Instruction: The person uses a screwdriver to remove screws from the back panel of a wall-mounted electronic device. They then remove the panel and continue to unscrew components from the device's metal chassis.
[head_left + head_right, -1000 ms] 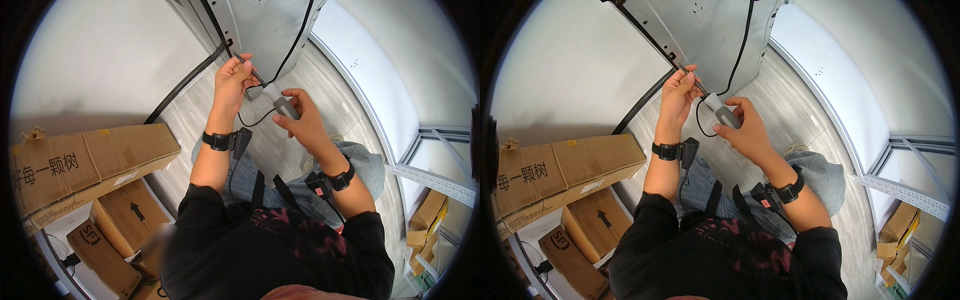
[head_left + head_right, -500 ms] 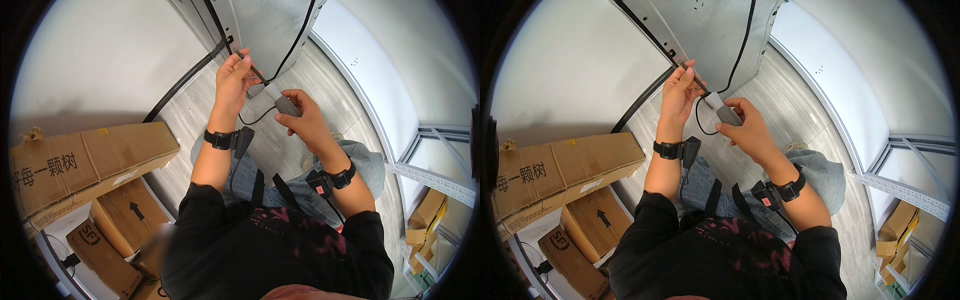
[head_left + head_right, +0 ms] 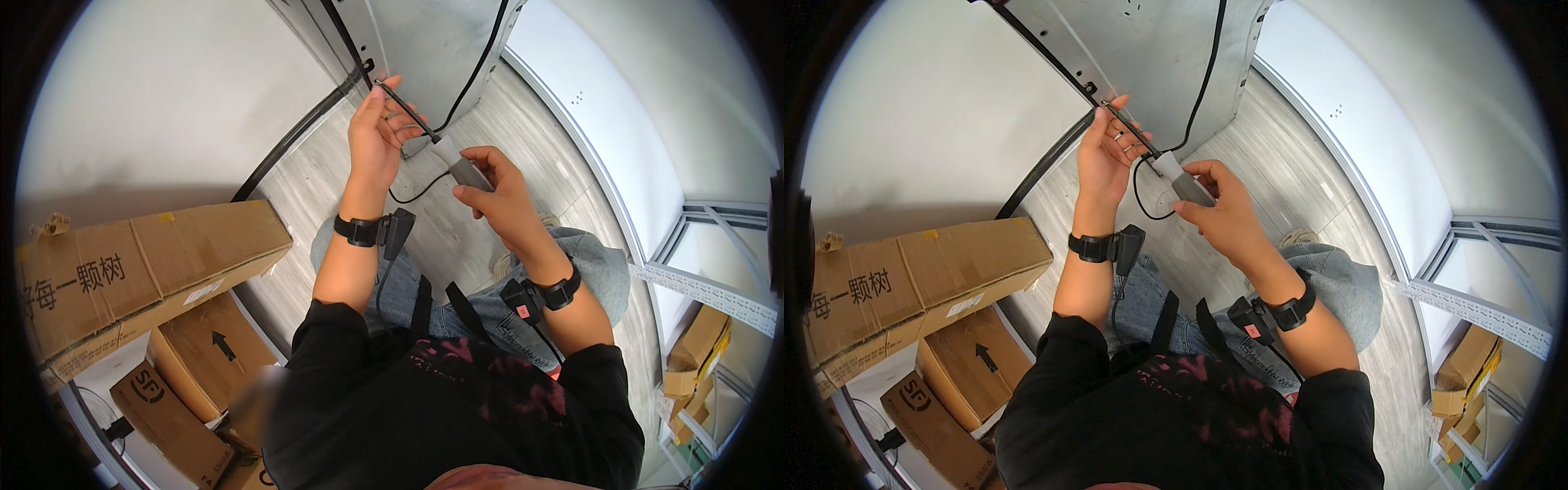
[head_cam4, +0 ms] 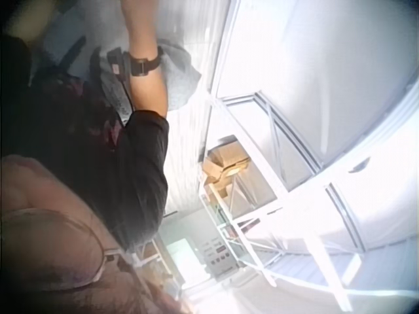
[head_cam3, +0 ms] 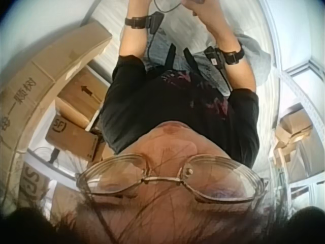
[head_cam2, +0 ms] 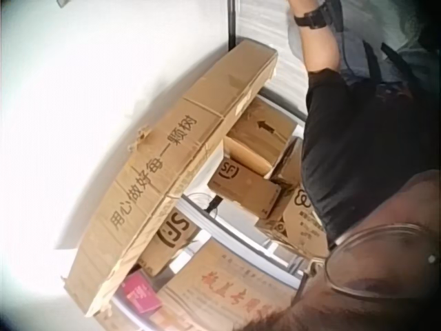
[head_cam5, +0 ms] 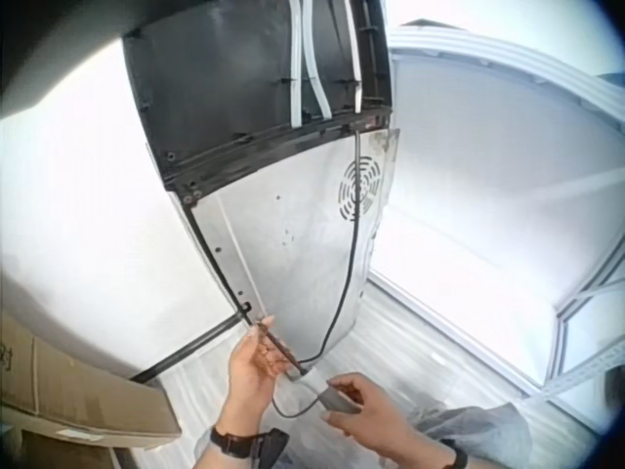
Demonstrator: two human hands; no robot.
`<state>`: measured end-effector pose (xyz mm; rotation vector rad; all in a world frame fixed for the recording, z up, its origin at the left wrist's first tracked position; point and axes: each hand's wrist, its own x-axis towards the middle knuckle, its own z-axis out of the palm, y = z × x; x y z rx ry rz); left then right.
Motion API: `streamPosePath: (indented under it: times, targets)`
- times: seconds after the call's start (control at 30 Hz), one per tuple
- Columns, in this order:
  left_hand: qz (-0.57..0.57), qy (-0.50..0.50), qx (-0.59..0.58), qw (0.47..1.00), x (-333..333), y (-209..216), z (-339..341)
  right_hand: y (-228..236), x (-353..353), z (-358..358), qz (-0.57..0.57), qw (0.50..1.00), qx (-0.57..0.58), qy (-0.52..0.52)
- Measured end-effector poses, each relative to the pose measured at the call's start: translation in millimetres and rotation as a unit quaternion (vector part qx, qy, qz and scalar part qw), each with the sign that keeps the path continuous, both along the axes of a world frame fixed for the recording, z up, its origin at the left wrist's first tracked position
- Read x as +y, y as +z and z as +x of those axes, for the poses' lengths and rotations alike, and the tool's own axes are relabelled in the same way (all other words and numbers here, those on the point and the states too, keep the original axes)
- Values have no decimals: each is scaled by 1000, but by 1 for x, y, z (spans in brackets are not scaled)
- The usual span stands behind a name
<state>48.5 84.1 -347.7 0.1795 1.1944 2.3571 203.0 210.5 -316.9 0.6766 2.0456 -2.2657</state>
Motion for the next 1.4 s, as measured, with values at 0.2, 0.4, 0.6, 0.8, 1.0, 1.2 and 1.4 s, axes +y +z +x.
streamPosePath:
  times: [0.2, 0.4, 0.6, 0.8, 1.0, 1.2, 1.4]
  targets:
    - [-29, 32, 26, 999, 2, 2, 2, 0, 2, 5, -7, 1000, -7, -6]
    - [-74, 53, 67, 994, 4, -7, 6, 1, 8, 14, -6, 1000, -8, 0]
    - [17, 18, 62, 998, 21, -10, 19, 40, 49, 30, 46, 998, -16, 39]
    - [26, -60, 35, 997, 81, -2, 37, 79, 153, 44, 154, 982, -40, 107]
    - [-10, -154, 5, 988, 187, -42, 48, 40, 268, 70, 120, 988, -42, 93]
    - [-157, -188, -20, 969, 309, -114, 49, -91, 368, 119, -50, 997, -48, -23]
    - [-351, -102, 192, 910, 428, -230, 32, -203, 417, 152, -184, 961, -68, -197]
